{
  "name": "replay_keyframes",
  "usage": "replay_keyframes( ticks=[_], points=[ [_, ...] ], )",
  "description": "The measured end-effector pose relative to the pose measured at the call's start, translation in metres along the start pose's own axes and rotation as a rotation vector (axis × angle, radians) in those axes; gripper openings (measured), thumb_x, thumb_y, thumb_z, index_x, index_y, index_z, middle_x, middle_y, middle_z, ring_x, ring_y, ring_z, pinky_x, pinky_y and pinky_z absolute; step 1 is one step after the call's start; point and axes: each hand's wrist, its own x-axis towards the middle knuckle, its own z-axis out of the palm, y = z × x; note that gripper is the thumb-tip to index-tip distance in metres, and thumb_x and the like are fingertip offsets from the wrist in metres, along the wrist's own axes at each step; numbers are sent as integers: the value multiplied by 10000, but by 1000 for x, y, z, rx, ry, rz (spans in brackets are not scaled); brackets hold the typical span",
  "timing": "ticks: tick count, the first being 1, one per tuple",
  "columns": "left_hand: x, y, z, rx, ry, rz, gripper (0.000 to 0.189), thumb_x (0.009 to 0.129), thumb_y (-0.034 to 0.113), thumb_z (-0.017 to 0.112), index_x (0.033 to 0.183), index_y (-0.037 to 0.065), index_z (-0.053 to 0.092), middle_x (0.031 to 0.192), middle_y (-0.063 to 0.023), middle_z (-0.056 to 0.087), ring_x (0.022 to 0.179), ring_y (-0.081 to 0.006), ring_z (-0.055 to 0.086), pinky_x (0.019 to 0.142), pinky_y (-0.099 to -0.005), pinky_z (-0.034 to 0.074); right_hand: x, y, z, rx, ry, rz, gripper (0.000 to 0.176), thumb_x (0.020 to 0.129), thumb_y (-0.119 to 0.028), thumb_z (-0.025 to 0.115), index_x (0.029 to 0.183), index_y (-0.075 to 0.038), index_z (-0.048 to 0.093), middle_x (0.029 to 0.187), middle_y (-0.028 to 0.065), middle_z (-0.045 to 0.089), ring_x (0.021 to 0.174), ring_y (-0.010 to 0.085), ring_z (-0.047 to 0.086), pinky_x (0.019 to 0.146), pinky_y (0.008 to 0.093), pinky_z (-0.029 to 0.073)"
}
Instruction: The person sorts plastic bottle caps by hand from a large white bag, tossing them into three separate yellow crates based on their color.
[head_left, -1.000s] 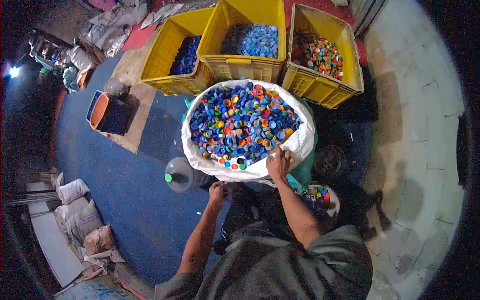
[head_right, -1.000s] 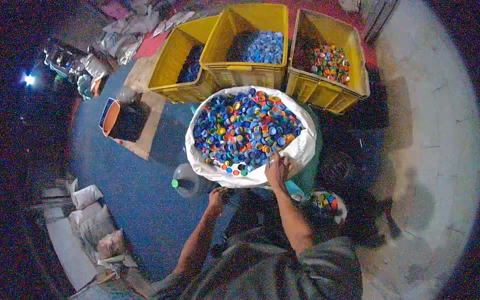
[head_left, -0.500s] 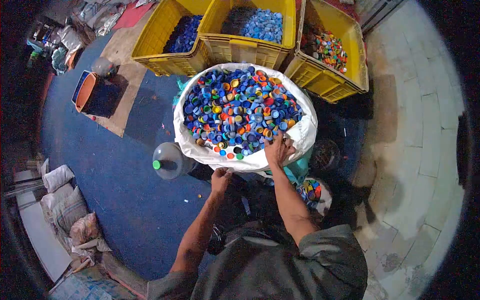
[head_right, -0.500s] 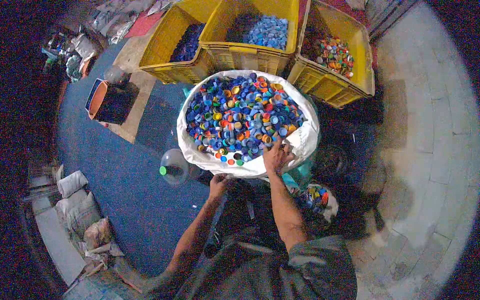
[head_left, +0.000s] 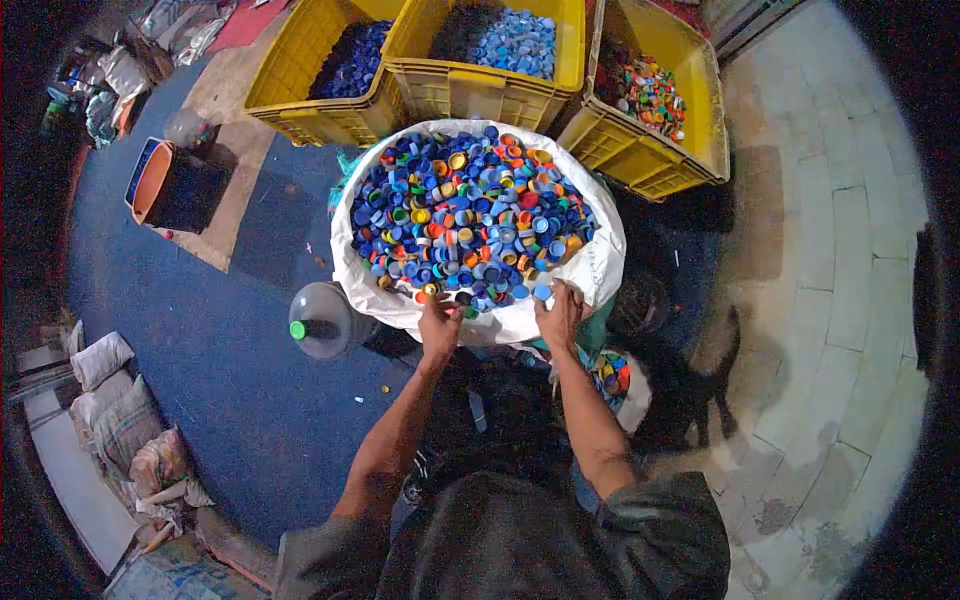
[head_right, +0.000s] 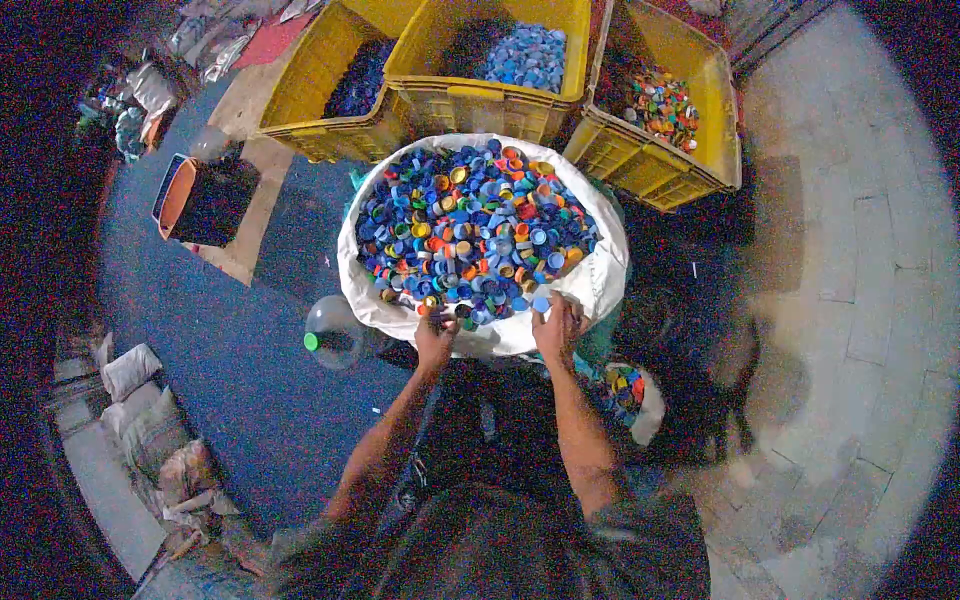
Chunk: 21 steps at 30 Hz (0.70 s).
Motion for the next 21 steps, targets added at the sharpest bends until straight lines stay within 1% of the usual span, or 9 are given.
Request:
replay_keyframes(
  ticks=[2,4,7,8,11,12,15,20,21],
  points=[
    [13,4,10,65,27,129,409,687,93,698,1041,11,511,900,-109,649,771,-275,598,673,-362,468,3,-2,-6,26,-5,-18,535,662,-180,735,1136,-70,513,974,92,600,997,281,502,833,438,330],
    [23,14,16,192,38,241,402,688,90,693,1043,24,517,908,-117,642,780,-305,584,679,-388,459,10,-11,-17,78,-8,-22,465,690,-160,705,1114,-58,543,966,95,597,953,255,531,778,409,386],
    [35,28,20,402,-16,299,449,690,94,682,1103,66,507,954,-121,608,844,-347,541,734,-434,425,7,-6,-10,582,-41,144,416,696,-163,684,1077,-54,560,945,102,609,834,249,573,713,378,444],
    [37,33,21,436,-49,309,465,692,94,678,1121,76,502,962,-120,601,862,-344,534,748,-435,417,2,-4,-9,659,-17,181,336,725,-151,638,1039,-48,583,939,100,607,754,201,582,641,307,452],
    [46,45,25,557,-127,370,514,692,96,673,1169,88,483,1000,-115,586,906,-329,518,784,-430,396,-7,-9,-22,1386,-162,644,295,753,-145,568,1032,-49,570,928,92,593,794,179,569,652,282,444],
    [48,48,27,599,-148,394,530,691,97,672,1184,90,476,1015,-113,583,919,-324,513,796,-427,390,-12,-13,-26,1648,-156,693,250,764,-145,517,994,-58,557,906,73,570,812,181,550,668,289,437],
    [52,51,26,665,-197,490,534,683,98,677,1179,87,481,1034,-110,586,924,-314,510,813,-404,382,-16,-22,-41,1952,-232,860,254,731,-134,515,968,-44,537,894,67,542,791,193,513,699,324,399],
    [61,32,34,584,-141,510,533,661,112,703,1148,79,490,1011,-112,598,929,-318,517,816,-414,385,-20,-26,-33,1811,-274,892,91,778,-120,588,822,-84,517,794,52,546,764,188,515,681,327,402],
    [61,31,35,563,-150,468,535,656,106,706,1145,77,492,1007,-116,598,930,-324,522,811,-418,391,-18,-28,-31,1642,-293,854,92,773,-112,598,813,-84,520,785,49,547,744,184,516,667,323,406]
  ],
)
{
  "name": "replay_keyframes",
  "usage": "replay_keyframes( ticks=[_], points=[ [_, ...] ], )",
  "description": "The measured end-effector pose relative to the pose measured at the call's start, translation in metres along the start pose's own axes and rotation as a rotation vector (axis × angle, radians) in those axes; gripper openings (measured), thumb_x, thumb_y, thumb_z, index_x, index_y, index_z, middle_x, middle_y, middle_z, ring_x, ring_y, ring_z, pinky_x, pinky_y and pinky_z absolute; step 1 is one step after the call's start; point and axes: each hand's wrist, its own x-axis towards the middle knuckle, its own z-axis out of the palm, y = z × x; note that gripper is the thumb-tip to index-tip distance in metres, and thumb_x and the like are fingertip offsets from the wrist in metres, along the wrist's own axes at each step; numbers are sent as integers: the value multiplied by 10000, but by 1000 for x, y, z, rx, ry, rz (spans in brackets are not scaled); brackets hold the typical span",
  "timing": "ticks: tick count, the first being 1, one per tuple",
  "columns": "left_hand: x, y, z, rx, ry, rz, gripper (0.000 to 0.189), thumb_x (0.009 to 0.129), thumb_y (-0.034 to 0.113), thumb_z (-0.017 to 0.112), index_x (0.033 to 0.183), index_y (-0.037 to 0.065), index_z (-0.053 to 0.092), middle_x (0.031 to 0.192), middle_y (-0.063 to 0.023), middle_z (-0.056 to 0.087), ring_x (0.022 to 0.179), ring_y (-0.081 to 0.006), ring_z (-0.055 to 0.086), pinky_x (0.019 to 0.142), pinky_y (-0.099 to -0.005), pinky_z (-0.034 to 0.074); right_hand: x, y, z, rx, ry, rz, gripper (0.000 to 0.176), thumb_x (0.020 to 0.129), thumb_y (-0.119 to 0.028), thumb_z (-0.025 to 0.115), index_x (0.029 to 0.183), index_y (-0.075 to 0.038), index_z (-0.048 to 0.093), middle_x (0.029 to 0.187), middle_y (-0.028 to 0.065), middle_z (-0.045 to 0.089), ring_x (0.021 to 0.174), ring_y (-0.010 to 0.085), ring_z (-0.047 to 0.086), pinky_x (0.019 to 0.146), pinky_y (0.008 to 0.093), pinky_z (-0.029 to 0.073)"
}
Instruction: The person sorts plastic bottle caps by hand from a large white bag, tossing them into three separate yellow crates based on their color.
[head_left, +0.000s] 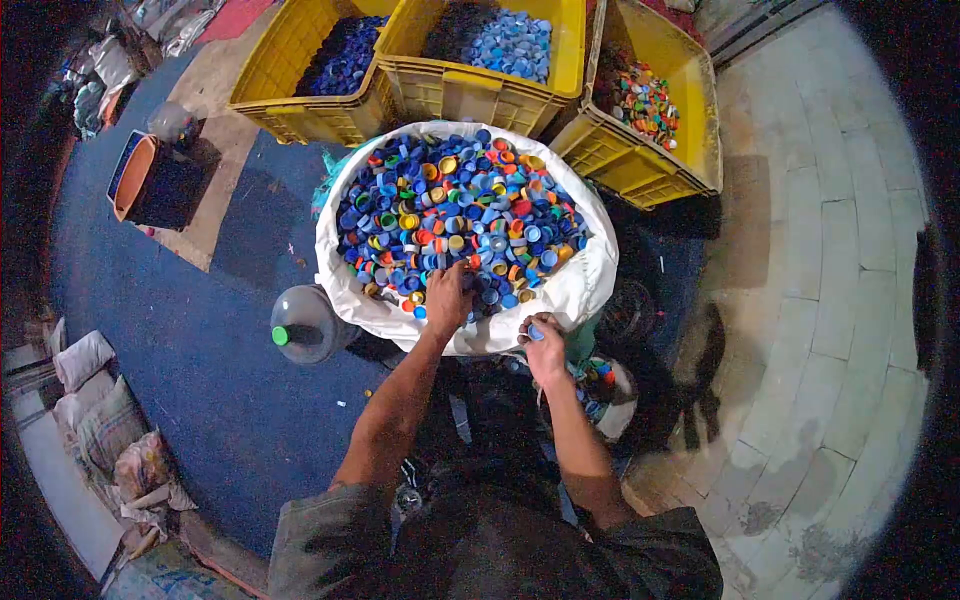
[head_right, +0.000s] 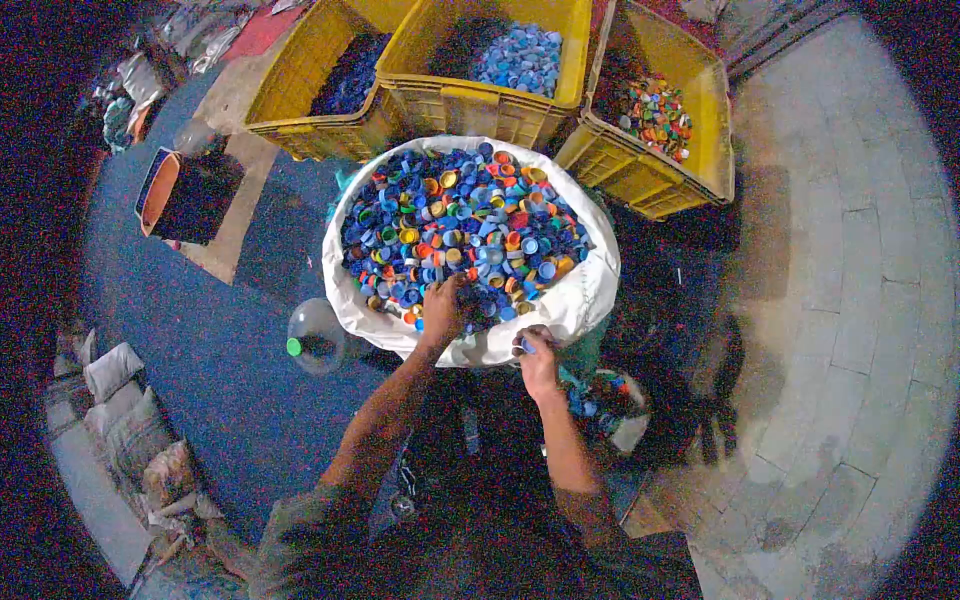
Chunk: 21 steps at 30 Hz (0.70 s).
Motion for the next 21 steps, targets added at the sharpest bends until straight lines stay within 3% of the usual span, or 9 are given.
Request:
replay_keyframes(
  ticks=[3,6,7,9,12,13,16,18,21],
  points=[
    [-4,-4,-3,-169,52,-23,539,644,95,714,1136,67,496,1004,-137,593,931,-347,532,784,-437,410,9,-1,10,-559,48,-134,126,735,-52,637,836,-53,560,751,61,563,683,207,544,625,327,437],
    [-20,-5,-8,-284,209,-126,571,637,129,751,1140,34,498,1005,-154,584,920,-328,552,756,-420,438,21,-3,25,-1215,-34,-664,217,721,-28,633,931,-33,580,749,95,579,710,269,570,665,348,454],
    [-27,-12,-2,-347,263,-180,579,636,138,759,1141,26,500,1007,-149,584,917,-312,554,759,-408,441,33,-3,25,-1271,-143,-763,288,708,-37,651,988,-48,587,826,130,578,797,321,574,712,371,458],
    [-36,-20,0,-535,319,-324,519,672,138,762,1115,1,528,965,-107,591,843,-236,570,741,-330,458,46,0,30,-1376,-166,-762,282,698,-43,666,972,-53,598,864,135,564,826,331,562,716,382,458],
    [-54,-17,-24,-1025,217,-662,397,726,91,719,1074,-5,553,920,-84,586,766,-191,576,702,-293,466,60,2,44,-1495,-230,-780,289,690,-52,662,975,-65,615,927,150,536,879,342,538,749,413,445],
    [-59,-17,-32,-1229,212,-681,316,769,50,671,1059,-3,557,888,-64,576,717,-158,577,668,-273,473,69,7,43,-1507,-258,-749,291,692,-61,648,981,-63,613,945,158,539,897,350,536,771,422,437],
    [-71,-19,-44,-1542,188,-766,321,778,26,643,1080,-3,535,880,-57,578,739,-157,586,667,-283,481,82,18,50,-1496,-339,-771,310,688,-60,626,998,-70,615,946,171,531,898,359,531,774,437,430],
    [-76,-26,-44,-1573,194,-757,331,786,44,641,1083,2,502,850,-56,580,759,-164,597,695,-286,501,81,18,59,-1532,-368,-820,323,689,-69,615,1011,-93,620,942,159,530,897,344,530,776,443,422],
    [-82,-33,-50,-1658,164,-785,269,813,81,623,1040,18,495,846,-52,572,732,-158,577,702,-289,496,76,9,76,-1888,-364,-896,310,714,-96,577,1012,-146,644,910,121,525,900,292,518,780,435,387]
  ],
)
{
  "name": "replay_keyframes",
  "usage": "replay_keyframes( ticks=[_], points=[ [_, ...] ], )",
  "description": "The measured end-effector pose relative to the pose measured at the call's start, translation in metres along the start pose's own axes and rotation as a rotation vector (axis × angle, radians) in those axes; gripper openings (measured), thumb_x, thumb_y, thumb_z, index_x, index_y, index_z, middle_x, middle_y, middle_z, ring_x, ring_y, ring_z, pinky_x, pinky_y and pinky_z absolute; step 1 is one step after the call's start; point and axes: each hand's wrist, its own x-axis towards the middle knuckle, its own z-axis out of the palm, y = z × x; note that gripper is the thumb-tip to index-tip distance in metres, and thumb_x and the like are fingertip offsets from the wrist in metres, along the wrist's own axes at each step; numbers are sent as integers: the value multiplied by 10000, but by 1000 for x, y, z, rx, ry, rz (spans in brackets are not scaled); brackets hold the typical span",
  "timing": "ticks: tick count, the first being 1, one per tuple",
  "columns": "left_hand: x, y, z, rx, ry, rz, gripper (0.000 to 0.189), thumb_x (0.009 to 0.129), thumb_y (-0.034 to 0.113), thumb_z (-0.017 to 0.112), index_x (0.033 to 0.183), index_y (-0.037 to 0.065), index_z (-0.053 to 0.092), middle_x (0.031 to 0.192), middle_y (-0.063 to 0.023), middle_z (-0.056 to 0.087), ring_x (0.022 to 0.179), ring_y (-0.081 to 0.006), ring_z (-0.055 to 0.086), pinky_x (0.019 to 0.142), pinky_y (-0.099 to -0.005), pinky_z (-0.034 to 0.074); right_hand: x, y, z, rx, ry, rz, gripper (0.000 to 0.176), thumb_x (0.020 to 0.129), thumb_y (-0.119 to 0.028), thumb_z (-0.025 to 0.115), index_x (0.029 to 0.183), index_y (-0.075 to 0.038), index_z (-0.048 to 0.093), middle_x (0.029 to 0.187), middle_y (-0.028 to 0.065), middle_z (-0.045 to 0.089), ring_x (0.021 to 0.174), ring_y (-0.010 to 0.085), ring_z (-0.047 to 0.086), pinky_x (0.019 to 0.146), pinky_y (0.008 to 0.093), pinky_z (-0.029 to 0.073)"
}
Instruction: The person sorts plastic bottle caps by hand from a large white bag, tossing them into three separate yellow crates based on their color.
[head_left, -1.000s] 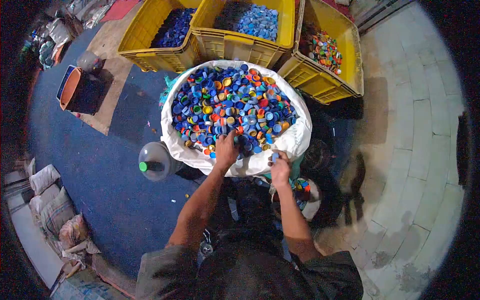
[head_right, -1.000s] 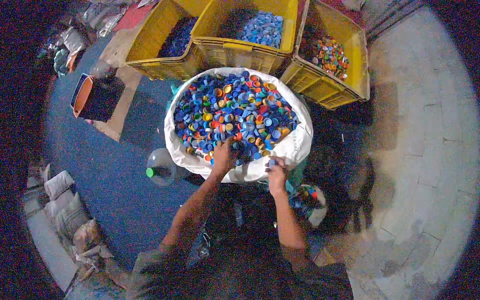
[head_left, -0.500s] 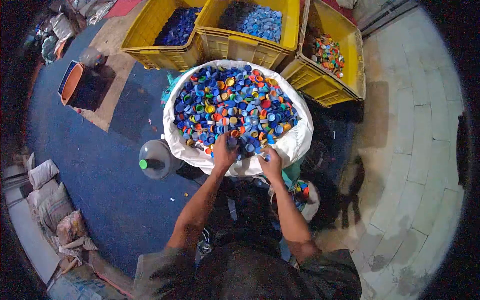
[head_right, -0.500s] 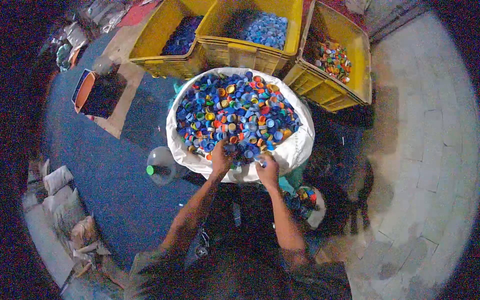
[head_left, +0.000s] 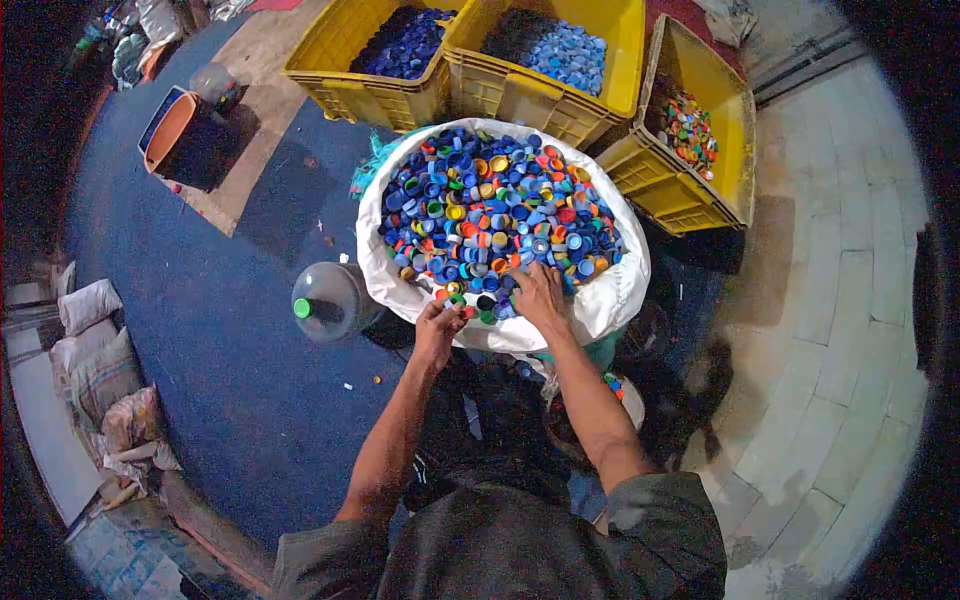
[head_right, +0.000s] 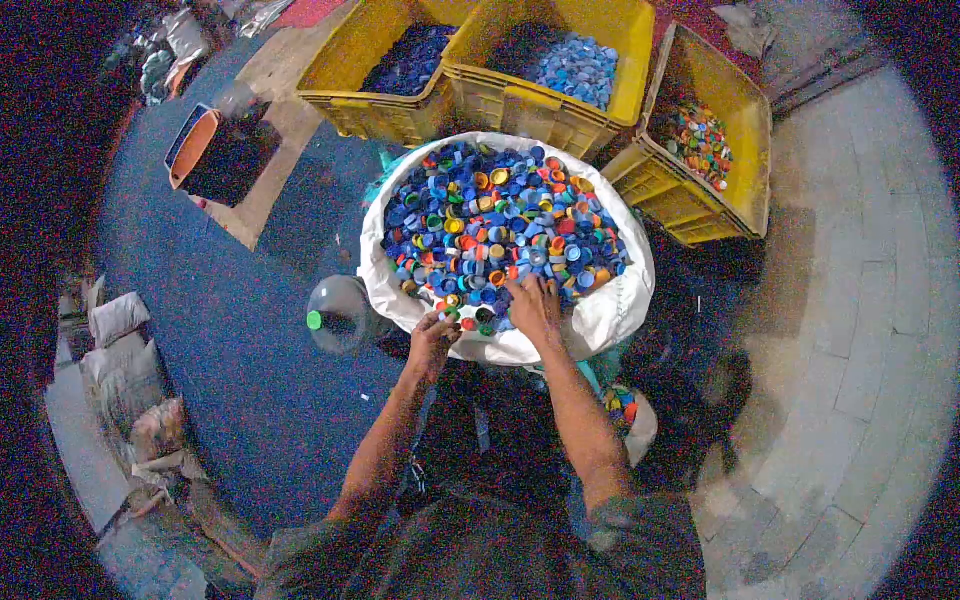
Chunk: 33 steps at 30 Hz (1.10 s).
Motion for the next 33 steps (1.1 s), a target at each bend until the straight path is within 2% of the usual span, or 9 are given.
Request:
replay_keyframes(
  ticks=[7,13,19,22,25,26,29,30,33],
  points=[
    [-11,14,-4,-40,21,-60,199,852,207,599,914,58,482,779,-34,541,670,-151,561,626,-285,490,11,2,6,-132,-21,-67,296,748,-117,528,990,-210,672,868,69,503,902,235,485,778,426,323],
    [-17,27,5,93,107,-142,214,859,244,560,917,49,494,732,-32,512,674,-166,576,607,-292,502,13,-1,8,-107,18,-95,255,677,-170,682,931,-155,660,923,79,512,932,239,490,785,424,311],
    [-3,23,-3,58,141,-87,201,831,160,517,988,35,525,795,-60,529,700,-171,561,636,-318,508,14,-20,-10,7,-52,205,317,656,-255,723,904,-74,642,998,130,547,977,284,511,850,418,344],
    [-4,34,18,43,128,-109,159,821,123,485,953,48,531,791,-53,518,677,-173,542,647,-316,507,11,-9,-3,199,-26,311,333,660,-277,716,881,-43,632,896,151,586,911,316,550,810,396,405],
    [6,31,23,166,120,-67,97,818,120,523,891,56,533,786,-39,542,672,-155,528,643,-292,485,3,0,-12,462,-72,357,380,654,-295,724,905,-32,612,815,148,596,717,311,565,715,379,451],
    [13,27,23,265,110,-39,96,813,120,545,882,54,536,785,-36,548,672,-148,527,642,-286,478,0,5,-7,658,-126,419,365,678,-278,707,903,-14,595,765,136,613,606,271,556,624,375,452],
    [52,1,10,545,98,176,177,760,132,672,839,34,549,745,-24,556,675,-123,530,630,-277,451,-18,7,-20,1605,-255,615,365,691,-236,673,954,-10,559,837,111,623,619,233,551,596,356,438],
    [63,-4,12,650,109,266,193,751,137,686,833,29,548,734,-21,554,673,-120,532,627,-275,449,-27,9,-13,1844,-188,583,364,669,-154,589,1001,-23,520,930,124,605,666,235,548,616,345,432],
    [65,4,39,925,173,481,296,704,178,732,841,-5,544,720,-68,574,690,-174,564,639,-304,452,-40,-12,-44,2182,-134,626,415,603,-126,495,1009,-41,488,1010,155,563,757,228,550,662,343,435]
  ],
)
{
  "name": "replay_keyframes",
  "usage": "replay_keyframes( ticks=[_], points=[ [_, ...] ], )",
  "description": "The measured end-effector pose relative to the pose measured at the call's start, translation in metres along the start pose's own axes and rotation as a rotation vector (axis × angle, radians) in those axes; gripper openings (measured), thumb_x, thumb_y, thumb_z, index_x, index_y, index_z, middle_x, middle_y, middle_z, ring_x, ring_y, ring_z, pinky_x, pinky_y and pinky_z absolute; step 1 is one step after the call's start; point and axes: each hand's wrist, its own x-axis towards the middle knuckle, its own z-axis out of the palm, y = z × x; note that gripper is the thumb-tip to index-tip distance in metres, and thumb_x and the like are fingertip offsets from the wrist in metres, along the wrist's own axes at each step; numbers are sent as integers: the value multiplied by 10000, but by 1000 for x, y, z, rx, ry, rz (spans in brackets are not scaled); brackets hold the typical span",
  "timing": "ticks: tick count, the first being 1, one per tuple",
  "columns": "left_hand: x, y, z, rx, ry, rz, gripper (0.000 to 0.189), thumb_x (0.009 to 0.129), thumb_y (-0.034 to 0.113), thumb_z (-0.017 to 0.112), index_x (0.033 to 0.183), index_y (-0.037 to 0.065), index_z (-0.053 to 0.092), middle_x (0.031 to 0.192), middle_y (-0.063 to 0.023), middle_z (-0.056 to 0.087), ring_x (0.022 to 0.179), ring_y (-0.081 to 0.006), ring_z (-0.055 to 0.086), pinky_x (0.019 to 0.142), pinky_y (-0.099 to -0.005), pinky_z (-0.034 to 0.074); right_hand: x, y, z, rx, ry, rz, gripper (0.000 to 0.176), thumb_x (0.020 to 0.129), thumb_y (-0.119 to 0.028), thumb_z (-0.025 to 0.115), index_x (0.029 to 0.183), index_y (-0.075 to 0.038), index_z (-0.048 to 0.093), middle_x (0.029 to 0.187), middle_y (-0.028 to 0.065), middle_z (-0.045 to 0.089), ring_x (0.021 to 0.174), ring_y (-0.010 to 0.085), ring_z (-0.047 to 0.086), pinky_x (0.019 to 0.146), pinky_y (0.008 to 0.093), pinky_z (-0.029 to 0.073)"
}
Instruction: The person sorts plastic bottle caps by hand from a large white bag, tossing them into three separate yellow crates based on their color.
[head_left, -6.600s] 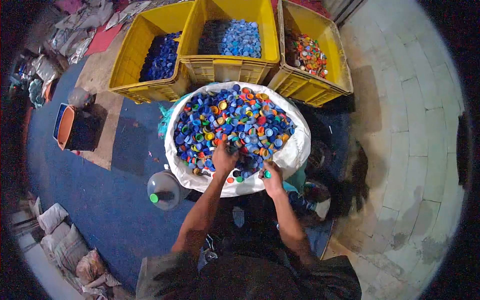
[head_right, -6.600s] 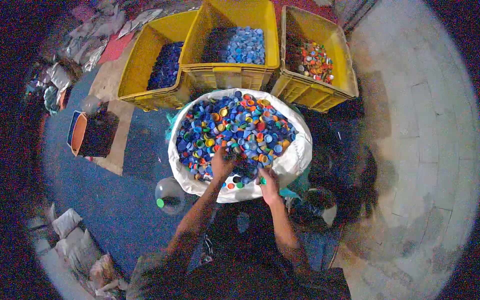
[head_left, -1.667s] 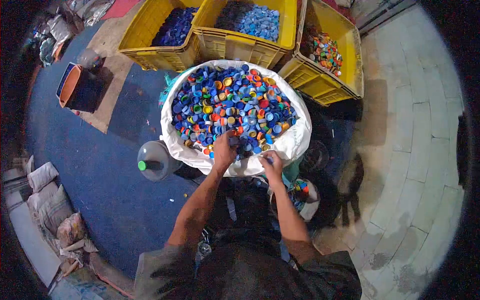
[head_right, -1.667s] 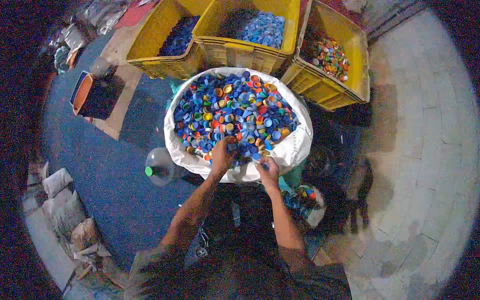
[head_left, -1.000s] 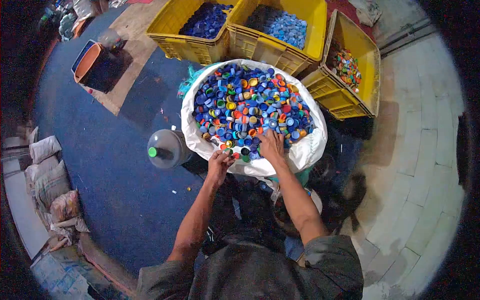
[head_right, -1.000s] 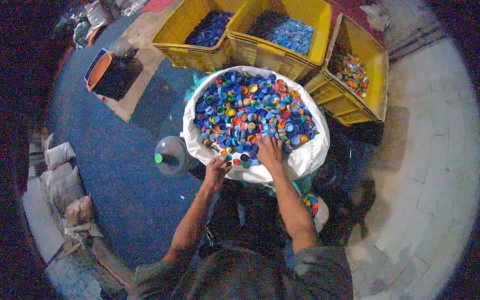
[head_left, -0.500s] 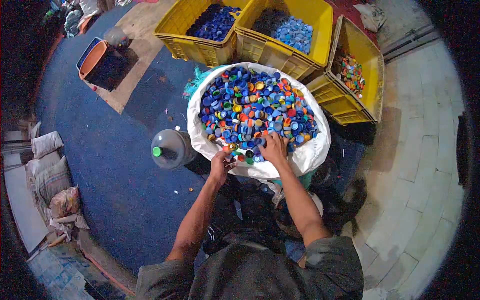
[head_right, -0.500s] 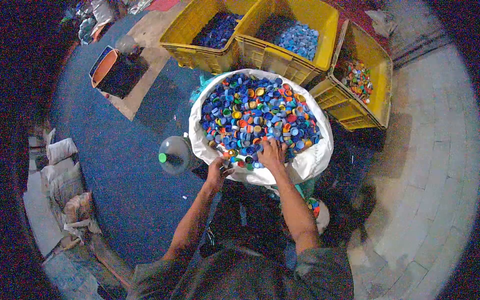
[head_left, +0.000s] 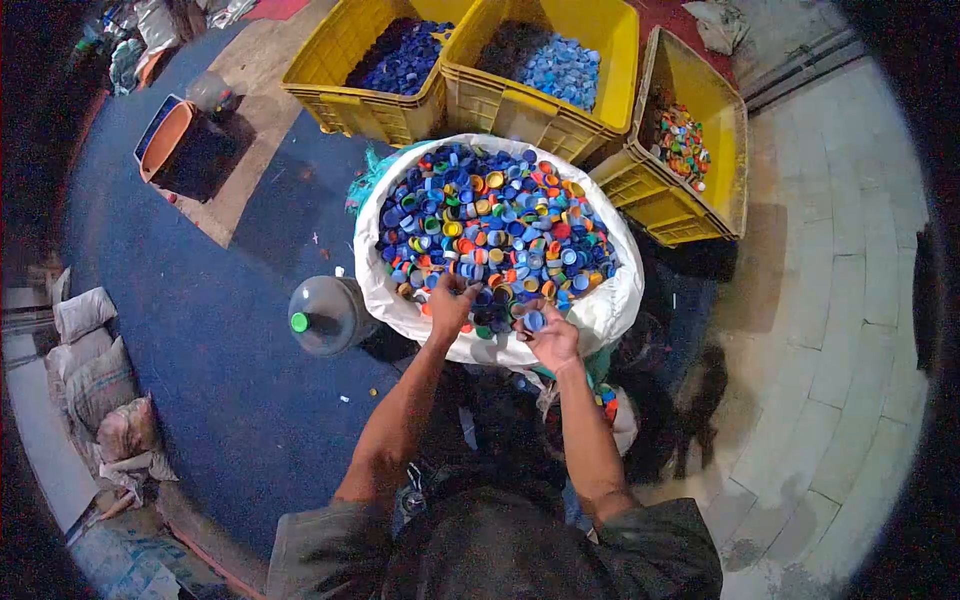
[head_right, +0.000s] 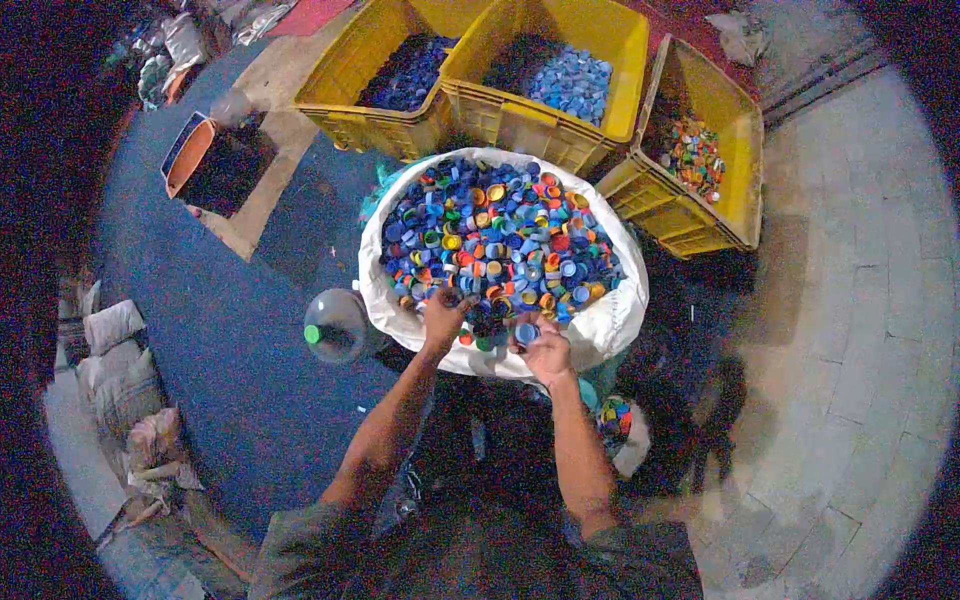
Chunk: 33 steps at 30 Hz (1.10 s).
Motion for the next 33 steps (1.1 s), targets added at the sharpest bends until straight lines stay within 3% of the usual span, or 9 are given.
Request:
replay_keyframes(
  ticks=[5,11,18,19,20,22,26,32,33],
  points=[
    [16,17,13,233,6,104,454,657,280,768,876,-38,528,792,-169,601,747,-314,586,668,-385,456,-10,14,-20,147,35,-13,481,592,-162,478,1051,-20,505,1053,165,562,913,324,561,807,468,449],
    [21,16,22,358,-59,170,445,665,285,753,851,-34,505,794,-198,583,781,-391,574,672,-444,446,-20,14,-17,141,69,-36,448,598,-153,485,1016,6,516,1046,166,564,929,319,559,831,451,444],
    [21,12,16,254,-20,52,265,726,175,621,896,-18,553,816,-201,620,734,-332,617,664,-388,478,-22,12,-13,162,81,-47,445,606,-102,465,1033,-3,538,1051,178,566,967,323,546,855,421,437],
    [24,0,15,74,-64,30,236,731,158,612,896,-3,561,781,-148,623,687,-268,615,621,-364,477,-19,13,-14,201,101,-36,441,599,-95,468,1024,0,543,1033,178,569,964,324,543,863,419,430],
    [24,-12,16,-276,-179,-288,175,763,147,575,892,28,575,760,-63,601,645,-203,587,567,-328,477,-17,14,-14,224,115,-55,441,599,-93,467,1023,2,542,1032,178,569,964,324,541,863,420,429],
    [5,12,0,-601,-281,-407,127,813,139,527,897,57,576,772,-21,564,634,-166,564,535,-290,475,-13,19,-14,271,140,-99,439,599,-90,466,1021,8,540,1030,180,569,964,324,537,862,420,428],
    [-19,27,-21,-847,-489,-568,312,874,290,469,1078,60,522,843,-65,556,739,-191,570,613,-332,497,-7,28,-11,386,247,-140,407,619,-105,454,1003,-1,537,992,139,576,926,298,552,849,420,459],
    [-32,52,-22,-1027,-466,-667,281,848,180,467,1089,45,520,957,-88,574,818,-230,587,706,-354,507,-2,34,2,463,300,-144,396,610,-124,463,983,-12,536,920,138,577,886,287,554,840,408,456],
    [-30,52,-18,-728,-519,-339,250,847,173,473,1048,42,543,915,-78,583,798,-221,586,698,-335,508,3,31,3,457,291,-147,422,589,-123,470,994,-27,537,922,125,575,895,286,549,846,408,450]
  ],
)
